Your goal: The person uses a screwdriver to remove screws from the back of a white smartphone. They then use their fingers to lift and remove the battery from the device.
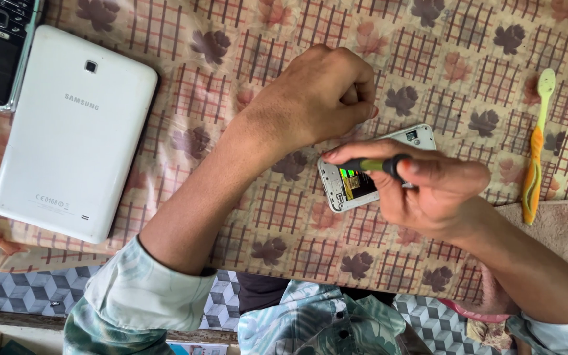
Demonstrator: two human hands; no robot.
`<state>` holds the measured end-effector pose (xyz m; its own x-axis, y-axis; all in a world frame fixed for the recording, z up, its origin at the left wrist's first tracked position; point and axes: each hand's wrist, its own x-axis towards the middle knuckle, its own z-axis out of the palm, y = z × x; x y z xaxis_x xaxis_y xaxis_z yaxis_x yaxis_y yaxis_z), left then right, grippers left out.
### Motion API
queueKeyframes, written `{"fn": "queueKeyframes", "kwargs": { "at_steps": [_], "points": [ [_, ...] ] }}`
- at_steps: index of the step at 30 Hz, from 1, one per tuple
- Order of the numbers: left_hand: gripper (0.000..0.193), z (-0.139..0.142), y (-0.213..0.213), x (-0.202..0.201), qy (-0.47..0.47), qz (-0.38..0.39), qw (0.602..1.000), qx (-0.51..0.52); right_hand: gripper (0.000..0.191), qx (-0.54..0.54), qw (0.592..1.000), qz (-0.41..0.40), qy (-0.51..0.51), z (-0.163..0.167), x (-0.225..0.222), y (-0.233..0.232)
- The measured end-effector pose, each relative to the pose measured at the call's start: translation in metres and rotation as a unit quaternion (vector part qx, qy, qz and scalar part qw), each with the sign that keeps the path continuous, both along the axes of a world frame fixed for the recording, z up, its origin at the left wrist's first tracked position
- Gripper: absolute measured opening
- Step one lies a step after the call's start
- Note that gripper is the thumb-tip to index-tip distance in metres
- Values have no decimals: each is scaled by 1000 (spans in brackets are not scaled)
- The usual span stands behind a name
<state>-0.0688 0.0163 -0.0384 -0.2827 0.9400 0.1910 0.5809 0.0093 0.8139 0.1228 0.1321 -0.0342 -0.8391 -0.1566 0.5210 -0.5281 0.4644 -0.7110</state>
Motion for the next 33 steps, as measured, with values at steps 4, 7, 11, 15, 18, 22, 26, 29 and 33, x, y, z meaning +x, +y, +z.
{"fn": "queueKeyframes", "kwargs": {
  "at_steps": [4,7,11,15,18,22,26,29,33],
  "points": [
    [6,5,-1,-2,-9,6,1000,-9,30,10,999,-10,-49,5,1,3],
    [8,8,0,1,-17,10,999,-35,19,92,991,15,-99,15,-2,3],
    [10,9,2,1,-22,14,998,-56,10,181,978,34,-99,30,-20,1],
    [10,5,-1,-2,-36,11,999,-1,14,136,988,45,-61,38,-39,-3],
    [11,1,0,-2,-5,13,999,31,29,136,990,17,-30,41,-40,-1],
    [9,0,3,-2,-10,17,1000,-20,45,131,991,20,-29,33,-37,5],
    [9,2,1,-1,-29,15,998,-46,35,91,970,54,-220,25,-30,11],
    [11,6,-2,0,-34,14,998,-46,19,131,988,35,-79,22,-27,9],
    [10,14,-4,-2,-57,8,996,-73,22,141,986,-14,-83,29,-32,10]
  ]
}}
